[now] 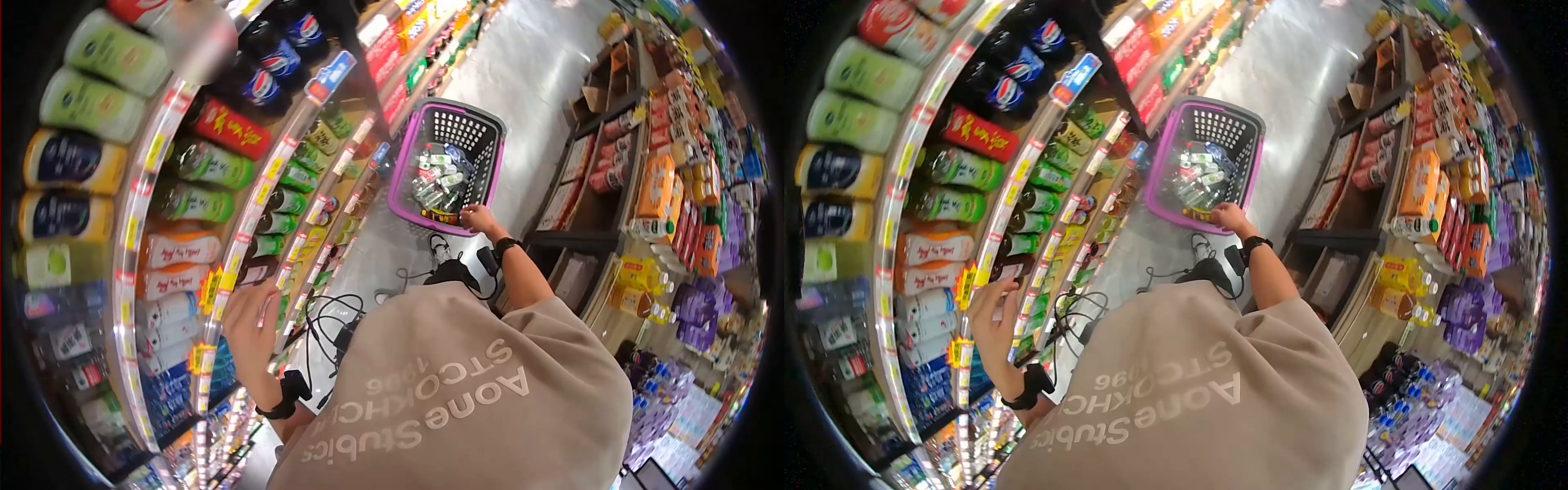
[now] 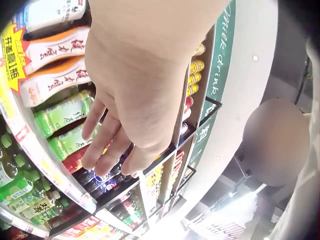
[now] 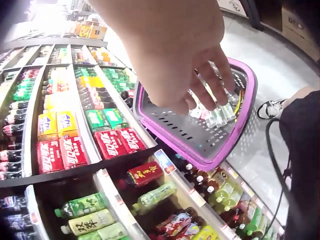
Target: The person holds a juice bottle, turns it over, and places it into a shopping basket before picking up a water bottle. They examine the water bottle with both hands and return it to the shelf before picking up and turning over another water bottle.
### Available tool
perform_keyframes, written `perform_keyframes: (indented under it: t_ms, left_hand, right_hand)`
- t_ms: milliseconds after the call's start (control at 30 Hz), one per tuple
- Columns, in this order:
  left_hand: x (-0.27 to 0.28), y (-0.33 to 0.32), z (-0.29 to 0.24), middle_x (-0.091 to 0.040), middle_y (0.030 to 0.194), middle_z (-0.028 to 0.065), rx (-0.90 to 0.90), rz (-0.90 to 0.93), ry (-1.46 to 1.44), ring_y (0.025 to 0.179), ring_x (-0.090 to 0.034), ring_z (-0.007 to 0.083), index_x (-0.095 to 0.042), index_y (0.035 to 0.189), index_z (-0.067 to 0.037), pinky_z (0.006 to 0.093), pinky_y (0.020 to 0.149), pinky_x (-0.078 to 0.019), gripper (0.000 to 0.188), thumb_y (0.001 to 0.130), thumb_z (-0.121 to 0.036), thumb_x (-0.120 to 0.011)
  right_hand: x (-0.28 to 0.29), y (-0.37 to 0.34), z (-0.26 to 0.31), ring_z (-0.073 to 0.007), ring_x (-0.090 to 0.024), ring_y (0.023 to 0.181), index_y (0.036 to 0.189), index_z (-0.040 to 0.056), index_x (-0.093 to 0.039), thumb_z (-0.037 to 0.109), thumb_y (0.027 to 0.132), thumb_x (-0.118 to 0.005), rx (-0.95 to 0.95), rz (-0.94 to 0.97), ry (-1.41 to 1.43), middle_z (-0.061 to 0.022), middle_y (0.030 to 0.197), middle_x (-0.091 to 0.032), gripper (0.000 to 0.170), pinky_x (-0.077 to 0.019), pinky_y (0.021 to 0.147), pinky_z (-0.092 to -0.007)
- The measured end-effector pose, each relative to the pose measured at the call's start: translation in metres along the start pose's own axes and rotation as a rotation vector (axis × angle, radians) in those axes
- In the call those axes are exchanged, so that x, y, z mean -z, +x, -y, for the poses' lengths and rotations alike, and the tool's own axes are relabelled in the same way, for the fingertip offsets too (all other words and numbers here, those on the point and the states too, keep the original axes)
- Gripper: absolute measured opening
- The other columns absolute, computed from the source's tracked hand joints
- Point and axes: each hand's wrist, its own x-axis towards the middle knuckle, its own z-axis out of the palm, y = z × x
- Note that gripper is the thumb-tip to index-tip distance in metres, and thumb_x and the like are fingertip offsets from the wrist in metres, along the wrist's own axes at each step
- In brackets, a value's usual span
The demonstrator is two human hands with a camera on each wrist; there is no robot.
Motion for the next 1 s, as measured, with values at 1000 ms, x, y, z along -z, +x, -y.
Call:
perform_keyframes:
  t_ms: [1000]
  left_hand:
    - [-0.552, 0.223, 0.067, -0.073, 0.107, 0.0147, -0.065, 0.963, -0.386, 0.096, -0.072, 0.0313, -0.069, 0.117, -0.006, 0.0389, 0.082, -0.0556, 0.026, 0.094, -0.018, -0.066]
  right_hand:
    - [0.026, 0.177, -0.107, -0.0352, -0.071, 0.097, 0.104, 0.0016, -0.074, 0.029, 0.086, -0.064, -0.169, -0.065, -0.126, -0.0175, 0.098, -0.075, 0.034, -0.0540, 0.089, -0.0431]
